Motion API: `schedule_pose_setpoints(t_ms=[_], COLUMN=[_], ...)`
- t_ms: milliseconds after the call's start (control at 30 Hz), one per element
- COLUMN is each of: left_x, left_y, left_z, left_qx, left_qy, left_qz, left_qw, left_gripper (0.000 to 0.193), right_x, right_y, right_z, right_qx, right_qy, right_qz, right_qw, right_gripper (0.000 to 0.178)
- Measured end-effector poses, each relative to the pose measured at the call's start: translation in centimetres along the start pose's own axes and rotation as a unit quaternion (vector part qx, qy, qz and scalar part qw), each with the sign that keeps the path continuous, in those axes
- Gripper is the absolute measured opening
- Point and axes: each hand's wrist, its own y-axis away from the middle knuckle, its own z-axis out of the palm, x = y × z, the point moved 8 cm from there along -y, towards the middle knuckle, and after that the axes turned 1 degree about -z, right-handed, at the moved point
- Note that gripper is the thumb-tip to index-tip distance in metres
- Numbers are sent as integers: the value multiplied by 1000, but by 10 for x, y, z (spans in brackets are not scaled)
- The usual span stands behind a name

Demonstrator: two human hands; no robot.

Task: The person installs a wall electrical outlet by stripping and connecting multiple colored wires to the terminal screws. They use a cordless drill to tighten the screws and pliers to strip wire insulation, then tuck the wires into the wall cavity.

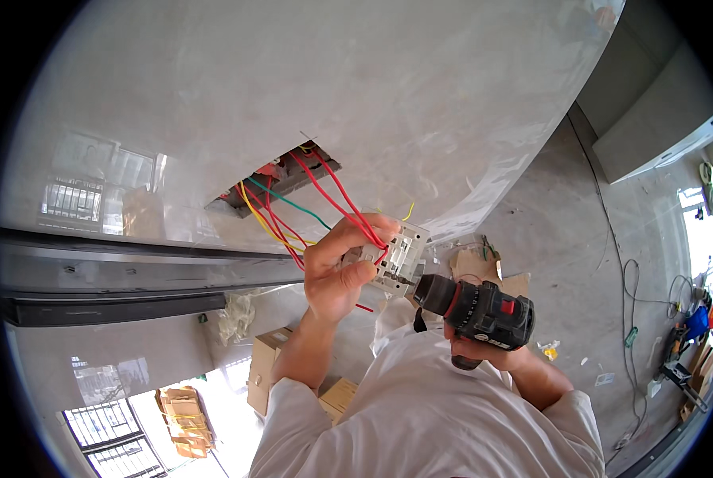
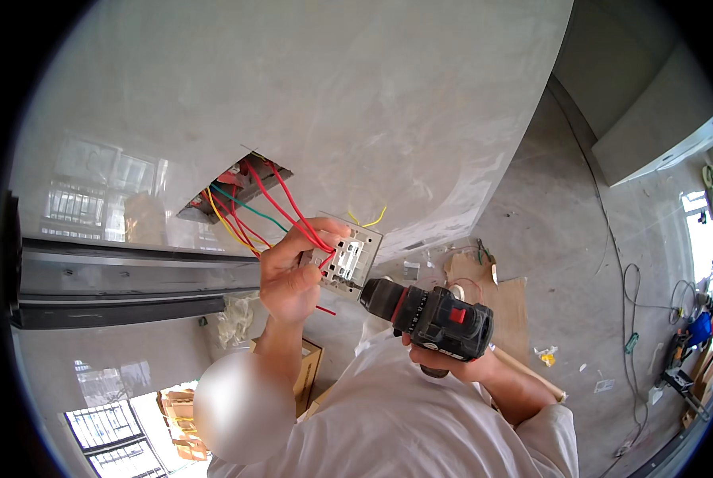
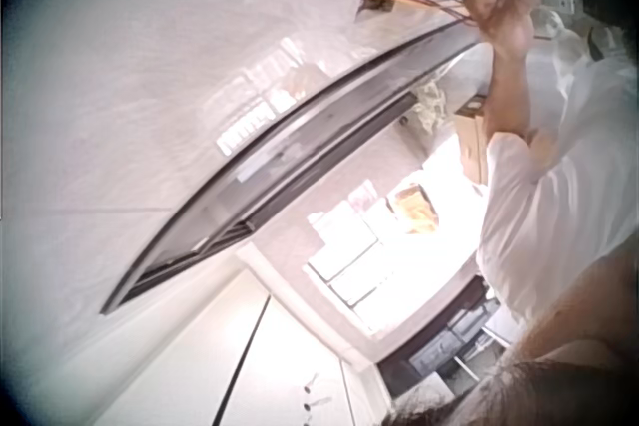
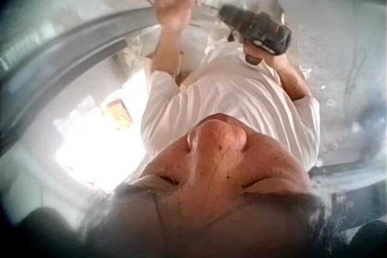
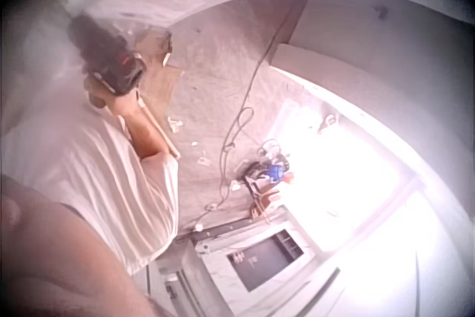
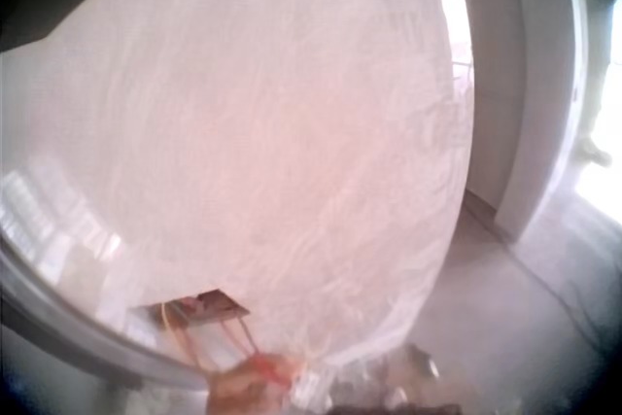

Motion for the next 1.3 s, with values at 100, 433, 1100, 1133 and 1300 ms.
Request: schedule_pose_setpoints(t_ms=[100,433,1100,1133,1300], left_x=[0,1,7,9,11], left_y=[2,8,7,7,8], left_z=[0,-6,0,0,-4], left_qx=[3,12,-22,-22,-21], left_qy=[-1,0,-63,-70,-82], left_qz=[-8,-7,-43,-41,-36], left_qw=[1000,1000,997,996,996], left_gripper=[47,40,59,60,63], right_x=[5,12,-31,-30,-40], right_y=[1,5,12,12,-2], right_z=[-2,-5,1,1,6], right_qx=[2,-2,-27,-32,-67], right_qy=[-4,55,305,289,226], right_qz=[8,26,-227,-215,-206], right_qw=[1000,998,925,932,950], right_gripper=[33,33,39,41,43])
